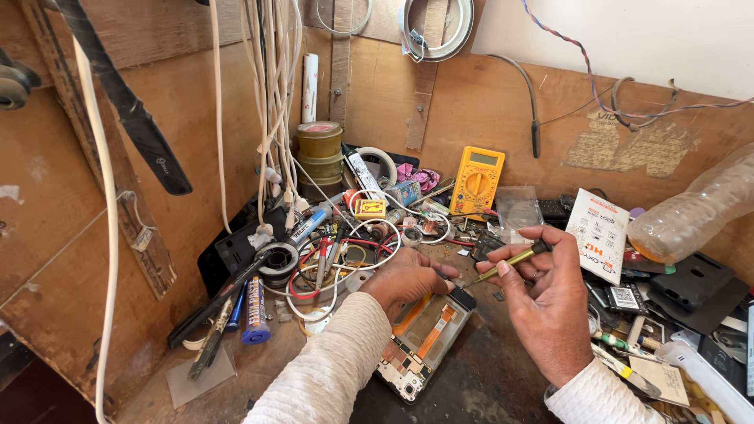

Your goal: The person uses a small screwdriver to pry and adjust components on a disassembled mobile phone chassis. They then apply a small amount of adhesive from a tube to the phone's frame and continue to manipulate internal parts with the screwdriver.

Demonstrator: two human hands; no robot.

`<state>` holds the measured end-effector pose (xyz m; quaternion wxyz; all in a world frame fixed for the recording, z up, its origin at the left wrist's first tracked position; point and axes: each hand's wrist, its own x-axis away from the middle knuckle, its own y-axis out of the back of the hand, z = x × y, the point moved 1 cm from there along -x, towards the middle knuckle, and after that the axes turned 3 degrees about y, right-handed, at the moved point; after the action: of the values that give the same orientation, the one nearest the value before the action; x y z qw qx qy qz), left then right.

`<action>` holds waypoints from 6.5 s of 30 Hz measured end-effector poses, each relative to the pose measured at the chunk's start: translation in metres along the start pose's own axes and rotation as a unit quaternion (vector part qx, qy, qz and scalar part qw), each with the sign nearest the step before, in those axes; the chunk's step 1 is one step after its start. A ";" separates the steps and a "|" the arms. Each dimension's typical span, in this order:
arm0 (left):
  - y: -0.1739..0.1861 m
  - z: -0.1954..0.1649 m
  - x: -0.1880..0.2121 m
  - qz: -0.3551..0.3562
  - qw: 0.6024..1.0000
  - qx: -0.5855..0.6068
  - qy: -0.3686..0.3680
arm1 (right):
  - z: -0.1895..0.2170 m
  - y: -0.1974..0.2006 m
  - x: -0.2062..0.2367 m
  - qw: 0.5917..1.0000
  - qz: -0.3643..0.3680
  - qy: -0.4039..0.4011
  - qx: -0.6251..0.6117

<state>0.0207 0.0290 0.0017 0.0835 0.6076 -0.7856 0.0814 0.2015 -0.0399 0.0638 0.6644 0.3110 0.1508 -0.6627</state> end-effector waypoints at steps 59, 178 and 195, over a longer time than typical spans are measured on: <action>-0.003 0.007 -0.005 -0.005 1.000 0.001 -0.015 | 0.023 -0.002 -0.025 0.973 0.060 -0.118 0.191; -0.005 0.007 -0.006 -0.017 1.000 -0.013 -0.023 | 0.027 -0.004 -0.038 0.975 0.099 -0.085 0.182; -0.007 0.007 -0.005 -0.017 1.000 -0.011 -0.022 | 0.020 0.003 -0.031 0.961 0.082 -0.123 0.235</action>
<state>0.0281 0.0310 -0.0058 0.0744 0.6213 -0.7778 0.0585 0.1976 -0.0279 0.0984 0.6377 0.3862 -0.1180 -0.6559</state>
